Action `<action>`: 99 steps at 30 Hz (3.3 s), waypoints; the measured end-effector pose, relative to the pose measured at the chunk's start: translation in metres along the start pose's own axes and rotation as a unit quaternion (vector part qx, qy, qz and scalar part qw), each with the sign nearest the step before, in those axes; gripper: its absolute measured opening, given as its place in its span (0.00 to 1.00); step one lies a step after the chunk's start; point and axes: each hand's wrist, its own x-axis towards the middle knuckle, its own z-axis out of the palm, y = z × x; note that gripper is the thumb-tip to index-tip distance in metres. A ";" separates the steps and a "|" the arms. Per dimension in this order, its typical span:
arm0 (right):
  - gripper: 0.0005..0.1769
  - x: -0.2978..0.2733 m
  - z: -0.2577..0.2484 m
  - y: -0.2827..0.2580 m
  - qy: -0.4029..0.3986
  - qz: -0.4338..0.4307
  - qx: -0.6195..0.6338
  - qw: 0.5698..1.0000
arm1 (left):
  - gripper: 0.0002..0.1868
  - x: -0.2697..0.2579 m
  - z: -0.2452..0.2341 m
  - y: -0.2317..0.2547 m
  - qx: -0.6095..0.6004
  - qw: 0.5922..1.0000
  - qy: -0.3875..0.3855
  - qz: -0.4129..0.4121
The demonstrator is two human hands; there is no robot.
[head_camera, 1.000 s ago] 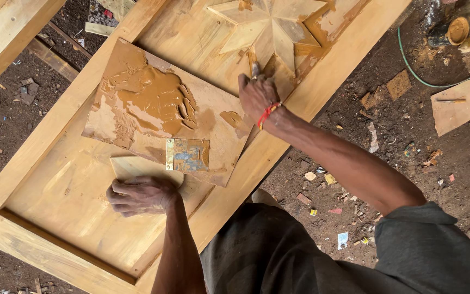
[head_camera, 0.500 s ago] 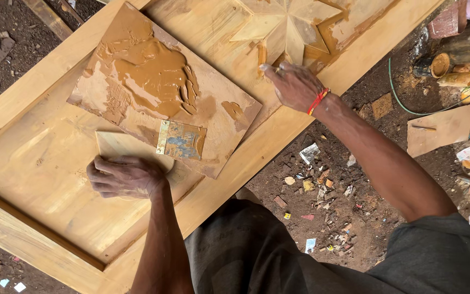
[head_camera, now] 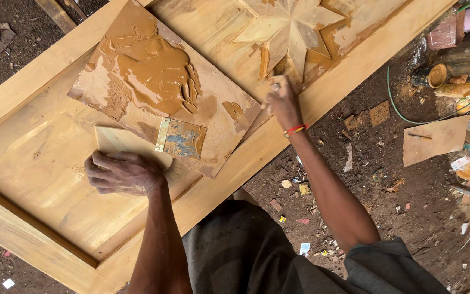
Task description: The person applies a brown paste to a star-shaped wooden carving on a workbench using a small tool. They spread the paste into the crevices of the carving, occasionally dipping the tool into a larger pile of paste on a separate board.
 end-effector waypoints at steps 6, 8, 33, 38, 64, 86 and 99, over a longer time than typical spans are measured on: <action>0.14 -0.022 -0.003 -0.024 -0.009 -0.030 -0.112 0.993 | 0.11 0.001 -0.002 0.003 0.013 1.000 -0.013 0.005; 0.16 -0.018 -0.012 -0.033 0.001 -0.084 -0.221 0.972 | 0.12 0.001 -0.002 0.003 -0.001 1.000 -0.014 0.001; 0.11 -0.014 0.041 -0.031 -0.098 -0.158 -0.760 0.623 | 0.11 0.001 -0.006 0.004 -0.027 1.000 0.006 0.002; 0.15 -0.024 0.036 -0.028 -0.076 -0.249 -0.741 0.619 | 0.10 0.003 -0.005 0.004 -0.037 0.999 0.014 0.009; 0.19 -0.007 -0.015 -0.025 -0.050 -0.023 -0.276 0.960 | 0.12 0.000 -0.001 0.002 -0.025 1.000 -0.007 -0.001; 0.29 -0.004 -0.045 -0.026 -0.168 -0.146 -0.509 0.831 | 0.11 0.001 -0.004 0.002 -0.026 1.000 -0.002 -0.002; 0.27 -0.020 -0.001 -0.053 -0.177 -0.130 -0.597 0.771 | 0.11 0.002 -0.006 0.005 -0.045 0.999 -0.004 -0.001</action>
